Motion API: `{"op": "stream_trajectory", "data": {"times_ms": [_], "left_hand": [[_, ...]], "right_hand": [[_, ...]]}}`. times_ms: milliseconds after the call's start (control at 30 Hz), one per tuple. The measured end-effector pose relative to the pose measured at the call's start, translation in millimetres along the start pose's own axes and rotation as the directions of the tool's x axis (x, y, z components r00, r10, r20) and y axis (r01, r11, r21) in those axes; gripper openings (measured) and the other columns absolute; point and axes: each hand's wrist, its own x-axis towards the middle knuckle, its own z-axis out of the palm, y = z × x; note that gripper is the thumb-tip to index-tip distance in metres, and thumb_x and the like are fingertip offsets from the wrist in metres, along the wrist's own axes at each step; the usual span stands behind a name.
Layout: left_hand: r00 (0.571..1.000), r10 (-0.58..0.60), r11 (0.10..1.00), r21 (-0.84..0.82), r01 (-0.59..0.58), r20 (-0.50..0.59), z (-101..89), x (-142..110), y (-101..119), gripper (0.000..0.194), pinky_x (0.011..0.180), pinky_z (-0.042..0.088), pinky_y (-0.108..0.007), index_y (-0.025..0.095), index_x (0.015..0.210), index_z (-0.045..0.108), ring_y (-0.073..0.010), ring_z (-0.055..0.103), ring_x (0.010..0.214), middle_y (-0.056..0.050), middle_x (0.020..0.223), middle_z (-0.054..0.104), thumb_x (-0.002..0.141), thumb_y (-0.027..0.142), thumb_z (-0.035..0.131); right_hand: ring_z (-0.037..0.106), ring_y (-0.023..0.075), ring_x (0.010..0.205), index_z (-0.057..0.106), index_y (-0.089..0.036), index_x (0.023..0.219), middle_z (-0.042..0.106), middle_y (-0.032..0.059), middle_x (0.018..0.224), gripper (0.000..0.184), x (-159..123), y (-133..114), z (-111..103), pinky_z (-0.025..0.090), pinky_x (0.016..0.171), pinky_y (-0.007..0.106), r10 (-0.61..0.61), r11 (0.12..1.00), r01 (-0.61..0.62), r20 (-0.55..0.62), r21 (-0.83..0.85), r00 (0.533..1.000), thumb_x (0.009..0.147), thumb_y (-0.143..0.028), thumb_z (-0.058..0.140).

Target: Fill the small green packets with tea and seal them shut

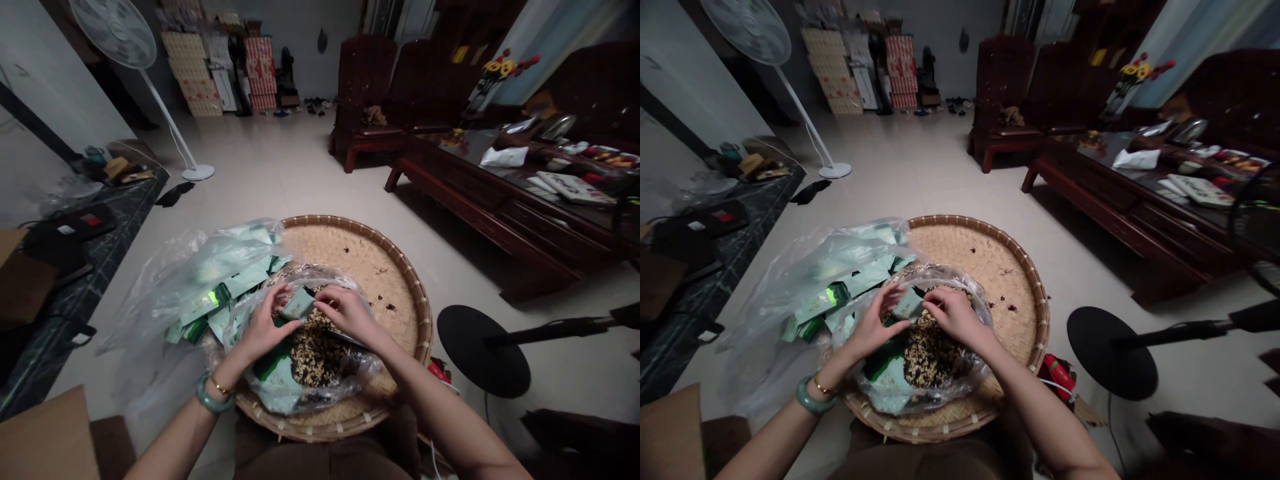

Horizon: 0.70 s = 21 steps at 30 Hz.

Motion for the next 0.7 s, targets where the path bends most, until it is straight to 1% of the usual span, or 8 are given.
{"op": "stream_trajectory", "data": {"times_ms": [33, 100, 200, 267, 367, 500, 600, 700], "left_hand": [[0.994, -0.097, 0.995, -0.022, 0.098, 0.041, 1.3, -0.5, -0.4, 0.068, 0.095, 0.048, -0.043, 0.020, 0.129, 0.045, -0.0251, 0.059, 0.110, -0.012, 0.127, 0.058, 0.068, 0.025, 0.075], [0.958, -0.251, 0.964, -0.053, 0.260, 0.137, 2.7, -1.6, 0.7, 0.058, 0.095, 0.046, -0.044, 0.017, 0.119, 0.055, -0.0260, 0.062, 0.105, -0.011, 0.118, 0.065, 0.066, 0.027, 0.076], [0.900, -0.358, 0.913, -0.108, 0.393, 0.250, 2.1, -2.3, 5.1, 0.045, 0.088, 0.049, -0.042, 0.013, 0.104, 0.066, -0.0249, 0.066, 0.090, -0.009, 0.101, 0.073, 0.064, 0.029, 0.076], [0.888, -0.360, 0.901, -0.140, 0.410, 0.287, 1.4, -2.0, 8.2, 0.042, 0.086, 0.049, -0.039, 0.014, 0.100, 0.068, -0.0240, 0.066, 0.088, -0.007, 0.098, 0.074, 0.062, 0.028, 0.077], [0.888, -0.370, 0.894, -0.156, 0.421, 0.274, 2.5, -1.1, 11.1, 0.039, 0.084, 0.050, -0.038, 0.013, 0.098, 0.070, -0.0234, 0.067, 0.085, -0.007, 0.095, 0.075, 0.062, 0.028, 0.077], [0.914, -0.338, 0.909, -0.176, 0.379, 0.222, 9.0, -1.9, 14.7, 0.042, 0.087, 0.050, -0.039, 0.013, 0.098, 0.070, -0.0246, 0.066, 0.089, -0.009, 0.098, 0.074, 0.059, 0.028, 0.079], [0.934, -0.316, 0.901, -0.255, 0.350, 0.166, 13.5, -4.0, 19.5, 0.051, 0.087, 0.051, -0.038, 0.016, 0.105, 0.068, -0.0247, 0.066, 0.092, -0.009, 0.103, 0.073, 0.056, 0.026, 0.081], [0.942, -0.317, 0.881, -0.333, 0.335, 0.110, 16.1, -5.5, 23.9, 0.036, 0.079, 0.052, -0.032, 0.016, 0.095, 0.072, -0.0211, 0.067, 0.083, -0.006, 0.093, 0.074, 0.060, 0.026, 0.078]], "right_hand": [[0.058, 0.0134, 0.070, 0.065, -0.018, 0.082, 0.065, 0.0016, 0.078, 0.008, -0.1, 0.4, -1.6, 0.045, 0.066, 0.025, 0.031, 0.999, -0.030, -0.022, 0.043, 0.999, 0.086, -0.020, 0.059], [0.058, 0.0134, 0.071, 0.065, -0.018, 0.082, 0.065, 0.0014, 0.078, 0.009, -1.2, 2.2, -4.5, 0.044, 0.064, 0.025, 0.075, 0.990, -0.070, -0.033, 0.125, 0.997, 0.087, -0.022, 0.058], [0.057, 0.0137, 0.072, 0.064, -0.018, 0.079, 0.063, 0.0012, 0.078, 0.012, -2.8, 4.6, -11.0, 0.042, 0.064, 0.025, 0.077, 0.984, -0.079, 0.020, 0.161, 0.997, 0.087, -0.026, 0.059], [0.055, 0.0135, 0.073, 0.063, -0.018, 0.076, 0.061, 0.0009, 0.078, 0.014, -2.2, 4.4, -17.8, 0.041, 0.064, 0.025, 0.052, 0.988, -0.061, 0.067, 0.144, 0.996, 0.087, -0.027, 0.060], [0.053, 0.0132, 0.073, 0.061, -0.018, 0.075, 0.059, 0.0007, 0.079, 0.015, 0.3, 1.1, -27.9, 0.040, 0.066, 0.025, 0.019, 0.990, -0.034, 0.110, 0.137, 0.994, 0.088, -0.026, 0.059], [0.053, 0.0137, 0.077, 0.059, -0.018, 0.080, 0.059, 0.0014, 0.082, 0.013, -0.9, -9.3, -33.1, 0.042, 0.069, 0.025, -0.041, 0.998, 0.033, 0.133, 0.062, 0.990, 0.090, -0.025, 0.055], [0.054, 0.0145, 0.081, 0.058, -0.018, 0.089, 0.058, 0.0032, 0.088, 0.010, -6.9, -19.1, -30.9, 0.044, 0.072, 0.027, -0.141, 0.988, 0.151, 0.226, -0.026, 0.964, 0.092, -0.020, 0.049], [0.054, 0.0152, 0.082, 0.058, -0.019, 0.093, 0.058, 0.0048, 0.091, 0.013, -12.9, -23.9, -24.8, 0.045, 0.071, 0.027, -0.196, 0.972, 0.223, 0.279, -0.069, 0.940, 0.093, -0.019, 0.045]]}}
